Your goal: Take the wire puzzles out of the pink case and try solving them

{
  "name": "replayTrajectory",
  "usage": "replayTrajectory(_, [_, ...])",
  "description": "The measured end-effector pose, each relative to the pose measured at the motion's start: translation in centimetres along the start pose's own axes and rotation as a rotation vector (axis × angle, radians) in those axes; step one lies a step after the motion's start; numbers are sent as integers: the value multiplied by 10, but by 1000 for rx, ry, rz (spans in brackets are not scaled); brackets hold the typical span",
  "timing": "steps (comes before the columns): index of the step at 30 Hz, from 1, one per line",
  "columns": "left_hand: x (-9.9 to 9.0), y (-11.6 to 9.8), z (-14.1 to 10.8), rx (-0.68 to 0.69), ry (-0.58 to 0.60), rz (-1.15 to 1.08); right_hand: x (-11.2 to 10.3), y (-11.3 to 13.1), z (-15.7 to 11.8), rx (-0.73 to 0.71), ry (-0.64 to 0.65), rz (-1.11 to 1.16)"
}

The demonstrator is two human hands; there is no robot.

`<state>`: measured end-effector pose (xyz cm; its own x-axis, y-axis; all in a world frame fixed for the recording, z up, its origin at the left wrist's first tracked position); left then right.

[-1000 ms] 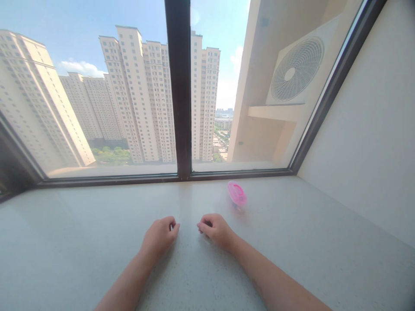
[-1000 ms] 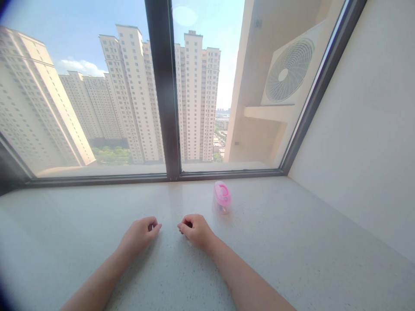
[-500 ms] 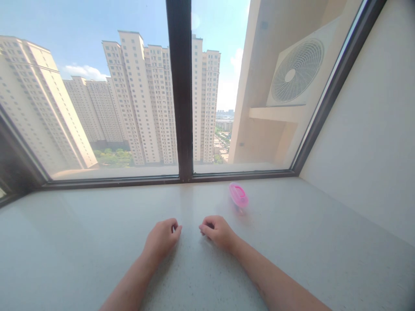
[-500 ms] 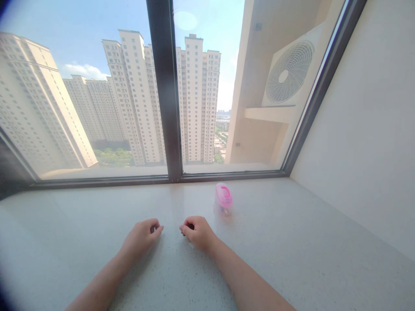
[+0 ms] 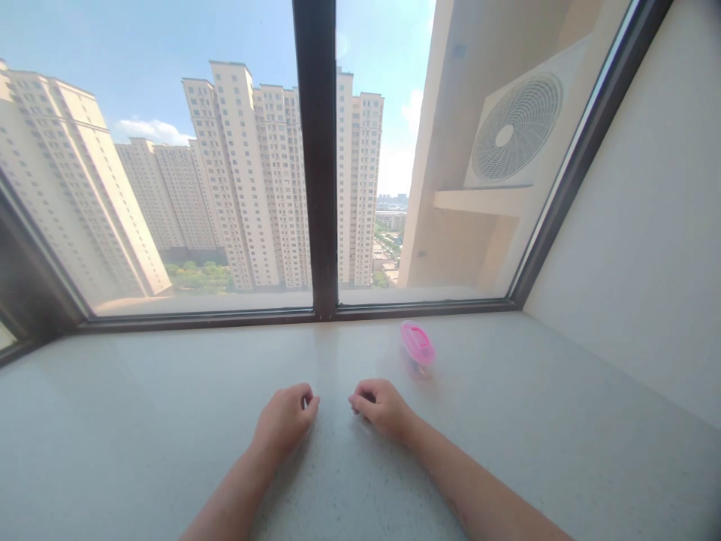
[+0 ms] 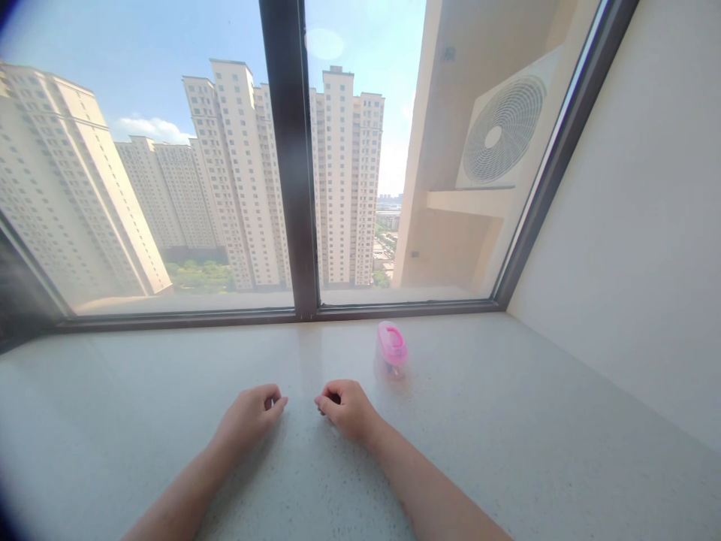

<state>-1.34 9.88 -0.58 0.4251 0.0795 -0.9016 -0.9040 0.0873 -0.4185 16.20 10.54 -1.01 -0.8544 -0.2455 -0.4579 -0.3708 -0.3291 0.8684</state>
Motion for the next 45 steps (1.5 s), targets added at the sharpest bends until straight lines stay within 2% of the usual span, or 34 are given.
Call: replayTrajectory(45, [5,-1,1,-12,37,29,1,-4,0,-6,1,-36])
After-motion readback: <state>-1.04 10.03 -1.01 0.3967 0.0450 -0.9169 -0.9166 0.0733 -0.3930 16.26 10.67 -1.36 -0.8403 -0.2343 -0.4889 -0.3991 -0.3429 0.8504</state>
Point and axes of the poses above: each hand's wrist, its own z-axis towards the middle knuckle, its own x-axis out of the palm, y = z × x, the point moved 8 cm from there along z, towards the middle knuckle, and after that the axes turned 1 degree about z, right-handed, at the moved point
